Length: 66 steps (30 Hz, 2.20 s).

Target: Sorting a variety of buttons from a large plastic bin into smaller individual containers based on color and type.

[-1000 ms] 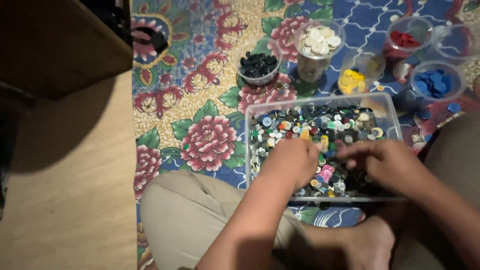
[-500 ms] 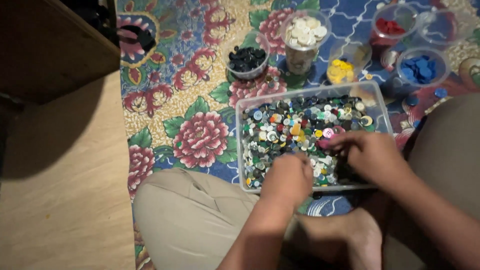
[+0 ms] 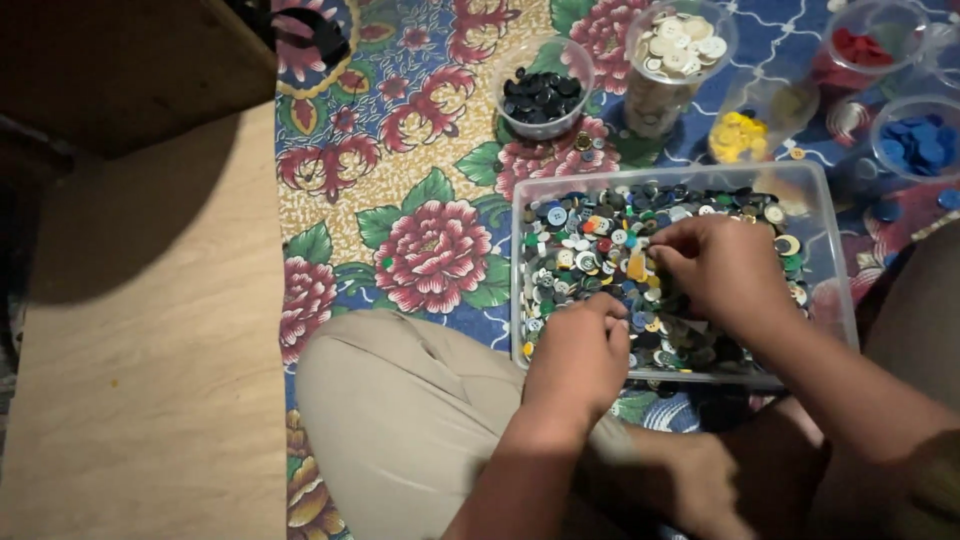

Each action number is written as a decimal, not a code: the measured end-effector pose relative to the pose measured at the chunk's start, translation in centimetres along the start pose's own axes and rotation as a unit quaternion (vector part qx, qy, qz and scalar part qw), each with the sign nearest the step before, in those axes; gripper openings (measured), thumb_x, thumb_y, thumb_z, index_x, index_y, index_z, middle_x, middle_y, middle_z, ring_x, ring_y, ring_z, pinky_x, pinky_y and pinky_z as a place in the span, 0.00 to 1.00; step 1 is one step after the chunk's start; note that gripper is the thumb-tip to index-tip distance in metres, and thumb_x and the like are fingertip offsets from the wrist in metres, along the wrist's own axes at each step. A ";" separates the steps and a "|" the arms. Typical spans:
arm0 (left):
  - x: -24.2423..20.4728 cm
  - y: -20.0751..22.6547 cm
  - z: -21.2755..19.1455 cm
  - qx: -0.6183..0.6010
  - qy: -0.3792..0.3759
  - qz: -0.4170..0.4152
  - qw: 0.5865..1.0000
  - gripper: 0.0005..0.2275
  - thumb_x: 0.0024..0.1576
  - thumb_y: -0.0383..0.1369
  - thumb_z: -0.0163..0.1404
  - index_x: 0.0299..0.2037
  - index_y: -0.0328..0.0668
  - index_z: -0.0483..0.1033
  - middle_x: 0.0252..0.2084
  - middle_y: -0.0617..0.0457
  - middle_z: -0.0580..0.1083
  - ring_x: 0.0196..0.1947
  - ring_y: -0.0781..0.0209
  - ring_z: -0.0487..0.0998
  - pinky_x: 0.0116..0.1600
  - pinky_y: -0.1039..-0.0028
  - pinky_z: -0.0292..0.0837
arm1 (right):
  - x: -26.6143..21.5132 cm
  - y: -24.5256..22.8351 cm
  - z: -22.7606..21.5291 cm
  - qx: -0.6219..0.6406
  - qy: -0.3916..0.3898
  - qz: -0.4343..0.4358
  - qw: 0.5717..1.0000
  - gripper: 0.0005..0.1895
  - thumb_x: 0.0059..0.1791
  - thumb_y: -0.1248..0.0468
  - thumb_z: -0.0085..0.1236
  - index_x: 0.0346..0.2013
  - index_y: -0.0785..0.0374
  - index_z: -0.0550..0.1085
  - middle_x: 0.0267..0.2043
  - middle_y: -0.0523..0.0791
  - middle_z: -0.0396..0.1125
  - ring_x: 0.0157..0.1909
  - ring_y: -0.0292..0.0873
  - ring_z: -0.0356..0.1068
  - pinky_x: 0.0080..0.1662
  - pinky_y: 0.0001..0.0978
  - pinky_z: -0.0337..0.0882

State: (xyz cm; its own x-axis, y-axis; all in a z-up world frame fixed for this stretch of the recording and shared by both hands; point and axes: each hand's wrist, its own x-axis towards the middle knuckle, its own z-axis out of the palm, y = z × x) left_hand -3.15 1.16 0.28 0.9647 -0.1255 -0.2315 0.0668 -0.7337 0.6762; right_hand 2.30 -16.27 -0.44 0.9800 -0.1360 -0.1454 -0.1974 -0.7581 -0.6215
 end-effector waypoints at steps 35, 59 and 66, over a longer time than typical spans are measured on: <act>4.6 4.7 2.1 0.145 -0.015 0.143 0.979 0.07 0.53 0.30 0.53 0.41 0.45 0.78 0.39 0.44 0.78 0.39 0.41 0.77 0.45 0.52 0.74 | -3.2 6.9 -3.2 -0.036 -0.054 0.138 0.988 0.12 0.44 0.59 0.70 0.43 0.50 0.86 0.25 0.46 0.77 0.23 0.41 0.67 0.33 0.34 0.69; 5.7 3.9 9.7 0.310 0.018 0.262 0.914 0.05 0.52 0.29 0.53 0.34 0.42 0.81 0.39 0.46 0.77 0.39 0.47 0.75 0.43 0.58 0.72 | -2.7 7.4 -5.0 0.384 0.024 0.262 0.885 0.21 0.62 0.56 0.41 0.47 0.65 0.79 0.20 0.44 0.55 0.20 0.39 0.53 0.25 0.30 0.56; 8.6 10.8 4.7 -0.006 0.046 0.086 0.995 0.02 0.58 0.31 0.50 0.37 0.45 0.73 0.27 0.47 0.78 0.26 0.42 0.80 0.34 0.53 0.74 | -2.8 7.3 -4.4 0.485 0.014 0.270 0.832 0.20 0.62 0.61 0.39 0.48 0.76 0.75 0.34 0.55 0.68 0.35 0.49 0.69 0.42 0.36 0.71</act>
State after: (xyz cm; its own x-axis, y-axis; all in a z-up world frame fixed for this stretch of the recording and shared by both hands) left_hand 4.69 -10.93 2.32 0.9813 -0.1864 -0.0472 -0.0986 -0.6987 0.7086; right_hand -1.81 -24.25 -1.22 0.7392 -0.3150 -0.5953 -0.5232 0.2881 -0.8020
